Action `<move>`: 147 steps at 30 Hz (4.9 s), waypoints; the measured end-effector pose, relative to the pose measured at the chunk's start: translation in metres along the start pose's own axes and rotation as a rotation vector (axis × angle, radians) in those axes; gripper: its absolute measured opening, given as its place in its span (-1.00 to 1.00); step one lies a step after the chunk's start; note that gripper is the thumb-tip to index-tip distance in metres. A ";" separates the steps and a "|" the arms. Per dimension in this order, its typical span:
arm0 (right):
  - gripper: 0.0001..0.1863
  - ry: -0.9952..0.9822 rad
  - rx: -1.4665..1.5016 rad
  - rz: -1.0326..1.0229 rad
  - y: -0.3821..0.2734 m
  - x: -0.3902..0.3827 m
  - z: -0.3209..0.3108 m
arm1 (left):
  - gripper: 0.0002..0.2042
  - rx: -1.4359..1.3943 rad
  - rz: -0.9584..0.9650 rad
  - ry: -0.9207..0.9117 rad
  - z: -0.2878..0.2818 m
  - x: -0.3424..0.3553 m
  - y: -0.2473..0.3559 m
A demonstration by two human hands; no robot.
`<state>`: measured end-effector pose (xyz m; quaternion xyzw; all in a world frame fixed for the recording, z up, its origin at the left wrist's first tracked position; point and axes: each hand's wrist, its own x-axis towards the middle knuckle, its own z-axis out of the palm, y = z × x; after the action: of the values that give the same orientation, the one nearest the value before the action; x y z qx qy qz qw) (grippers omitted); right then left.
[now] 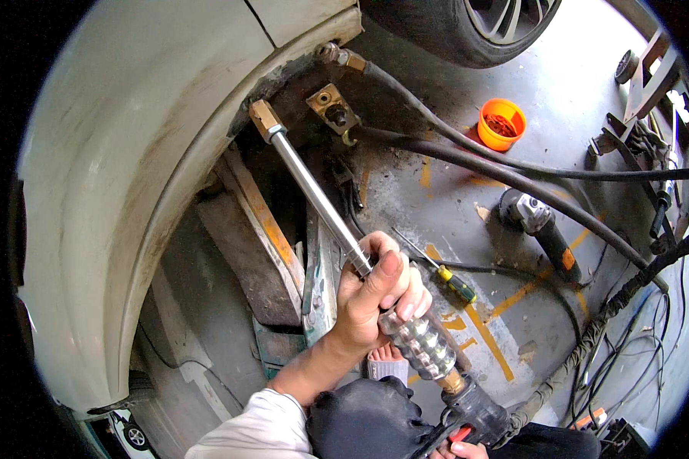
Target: The person uses a pneumatic spot welder to work on a car's wheel arch, then switches to an angle grinder to grind the metal surface, and finally uses a screwdriver to scrape and clean the area.
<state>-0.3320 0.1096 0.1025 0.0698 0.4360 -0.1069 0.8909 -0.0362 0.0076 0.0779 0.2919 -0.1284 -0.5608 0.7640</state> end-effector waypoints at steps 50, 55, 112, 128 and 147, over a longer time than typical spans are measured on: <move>-0.85 0.045 0.062 0.007 0.000 0.003 -0.023 | -0.64 0.129 -0.058 -0.178 -0.019 0.006 0.025; -0.81 0.046 0.041 0.025 -0.001 0.002 -0.016 | -0.63 0.025 -0.047 -0.440 -0.063 0.022 0.025; -0.75 0.136 0.083 0.035 0.000 0.005 -0.021 | -0.83 0.391 -0.197 -0.208 -0.033 0.007 0.049; -0.74 0.150 0.110 0.012 -0.001 0.010 -0.015 | -0.87 0.173 -0.173 -0.484 -0.047 0.020 0.049; -0.87 0.031 -0.003 0.105 -0.008 0.013 -0.044 | -0.87 0.181 -0.169 -0.448 -0.043 0.019 0.049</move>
<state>-0.3594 0.1102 0.0650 0.0929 0.4458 -0.0582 0.8884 0.0312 0.0126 0.0699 0.2375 -0.3193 -0.6597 0.6376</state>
